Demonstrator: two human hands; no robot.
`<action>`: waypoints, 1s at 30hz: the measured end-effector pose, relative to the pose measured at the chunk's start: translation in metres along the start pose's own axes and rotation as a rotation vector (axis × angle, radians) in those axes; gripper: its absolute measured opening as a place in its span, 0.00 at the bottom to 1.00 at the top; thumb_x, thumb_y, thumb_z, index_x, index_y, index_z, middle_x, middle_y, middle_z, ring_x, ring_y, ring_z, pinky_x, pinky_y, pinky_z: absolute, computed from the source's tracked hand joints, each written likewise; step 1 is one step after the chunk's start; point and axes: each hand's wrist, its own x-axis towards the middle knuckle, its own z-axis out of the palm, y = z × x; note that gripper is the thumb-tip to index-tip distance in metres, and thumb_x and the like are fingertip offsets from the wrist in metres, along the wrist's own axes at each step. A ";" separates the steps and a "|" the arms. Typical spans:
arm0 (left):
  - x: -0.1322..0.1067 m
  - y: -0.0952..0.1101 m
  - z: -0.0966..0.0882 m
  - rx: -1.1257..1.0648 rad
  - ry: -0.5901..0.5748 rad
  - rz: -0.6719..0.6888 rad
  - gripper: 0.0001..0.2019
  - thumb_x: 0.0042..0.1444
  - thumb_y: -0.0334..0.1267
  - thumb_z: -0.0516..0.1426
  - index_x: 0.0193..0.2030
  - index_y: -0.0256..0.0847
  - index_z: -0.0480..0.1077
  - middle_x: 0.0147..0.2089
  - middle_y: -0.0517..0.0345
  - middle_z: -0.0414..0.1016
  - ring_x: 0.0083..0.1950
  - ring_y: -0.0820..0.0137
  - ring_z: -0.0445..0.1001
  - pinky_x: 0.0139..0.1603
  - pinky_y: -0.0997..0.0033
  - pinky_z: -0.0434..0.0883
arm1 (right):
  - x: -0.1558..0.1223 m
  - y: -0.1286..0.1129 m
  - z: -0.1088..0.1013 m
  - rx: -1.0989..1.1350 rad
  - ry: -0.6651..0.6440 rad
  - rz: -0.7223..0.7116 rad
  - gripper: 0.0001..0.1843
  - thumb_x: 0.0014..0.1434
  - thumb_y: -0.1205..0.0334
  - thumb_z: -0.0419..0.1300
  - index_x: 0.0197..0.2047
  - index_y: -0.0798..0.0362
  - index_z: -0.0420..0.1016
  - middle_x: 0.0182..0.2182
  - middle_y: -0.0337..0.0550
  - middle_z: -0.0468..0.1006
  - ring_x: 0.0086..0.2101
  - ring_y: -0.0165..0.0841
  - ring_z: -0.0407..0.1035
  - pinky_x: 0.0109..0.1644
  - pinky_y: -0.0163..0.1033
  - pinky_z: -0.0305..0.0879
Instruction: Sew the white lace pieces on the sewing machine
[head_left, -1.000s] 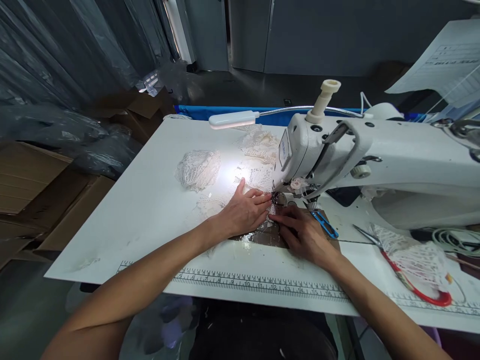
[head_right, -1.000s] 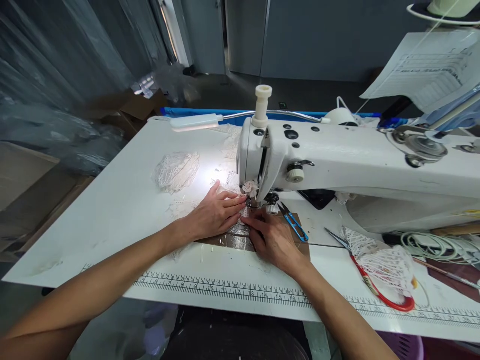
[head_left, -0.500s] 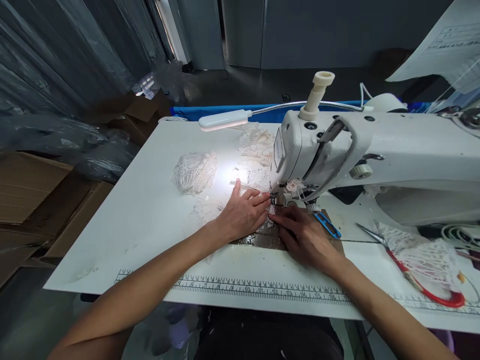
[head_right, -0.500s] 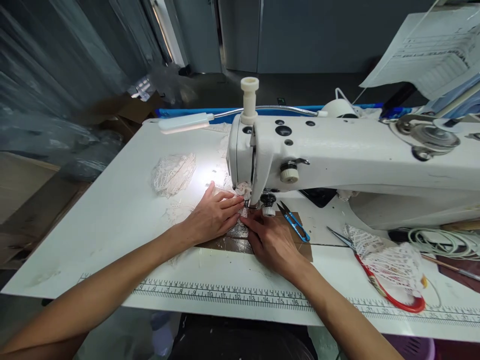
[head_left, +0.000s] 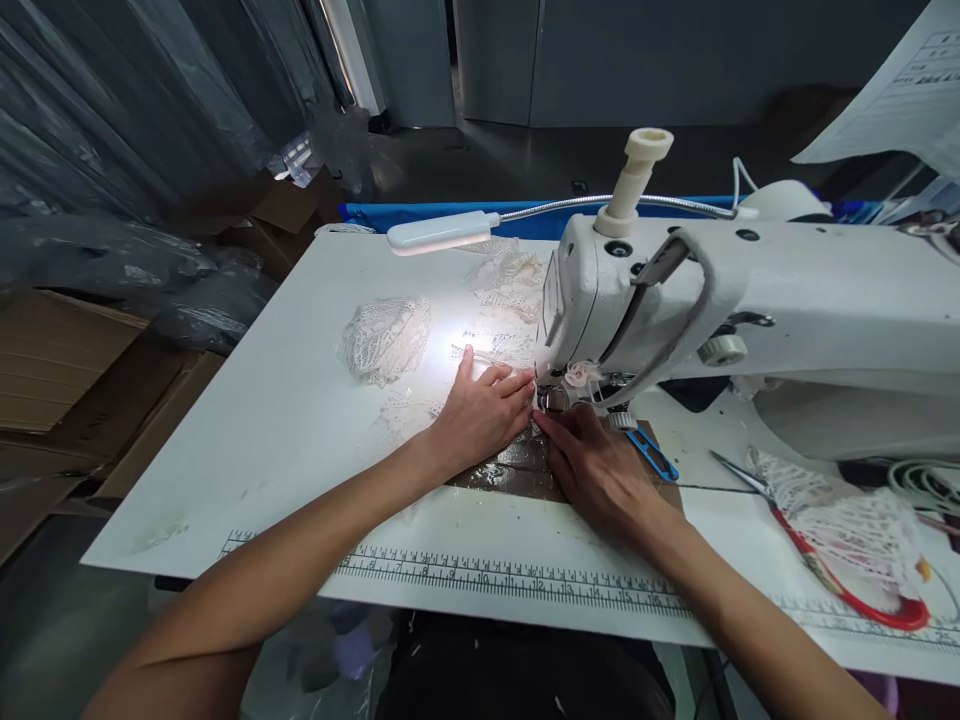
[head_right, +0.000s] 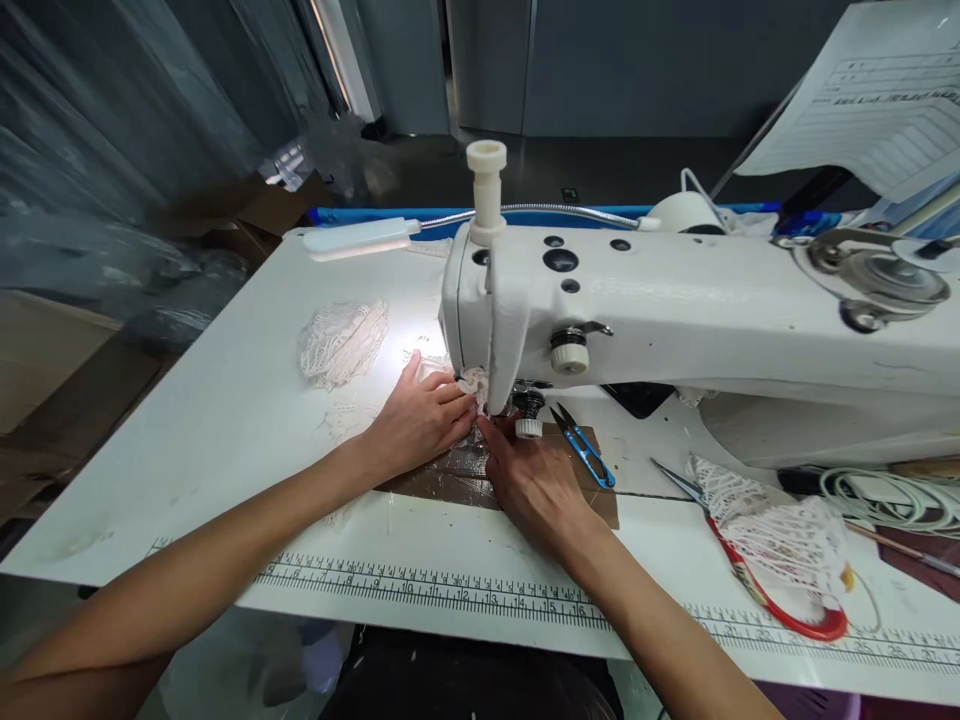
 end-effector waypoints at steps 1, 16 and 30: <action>0.000 0.001 0.001 0.006 0.009 -0.009 0.12 0.67 0.40 0.50 0.42 0.41 0.74 0.40 0.55 0.76 0.48 0.61 0.72 0.64 0.37 0.52 | 0.000 0.000 -0.001 0.013 -0.001 0.004 0.22 0.63 0.66 0.46 0.56 0.57 0.72 0.41 0.59 0.72 0.33 0.41 0.68 0.35 0.45 0.68; -0.003 -0.003 -0.014 -0.115 0.134 0.045 0.08 0.65 0.33 0.50 0.40 0.36 0.70 0.41 0.50 0.73 0.37 0.68 0.68 0.38 0.65 0.65 | -0.010 0.020 -0.005 0.307 0.156 0.223 0.19 0.62 0.60 0.51 0.56 0.50 0.71 0.48 0.51 0.73 0.40 0.40 0.72 0.45 0.46 0.70; 0.000 -0.007 -0.007 -0.334 0.007 0.121 0.09 0.64 0.33 0.52 0.38 0.38 0.73 0.40 0.57 0.77 0.41 0.71 0.74 0.39 0.69 0.64 | -0.009 0.023 -0.002 0.336 0.151 0.199 0.18 0.61 0.62 0.53 0.54 0.51 0.73 0.45 0.48 0.76 0.40 0.39 0.72 0.45 0.43 0.69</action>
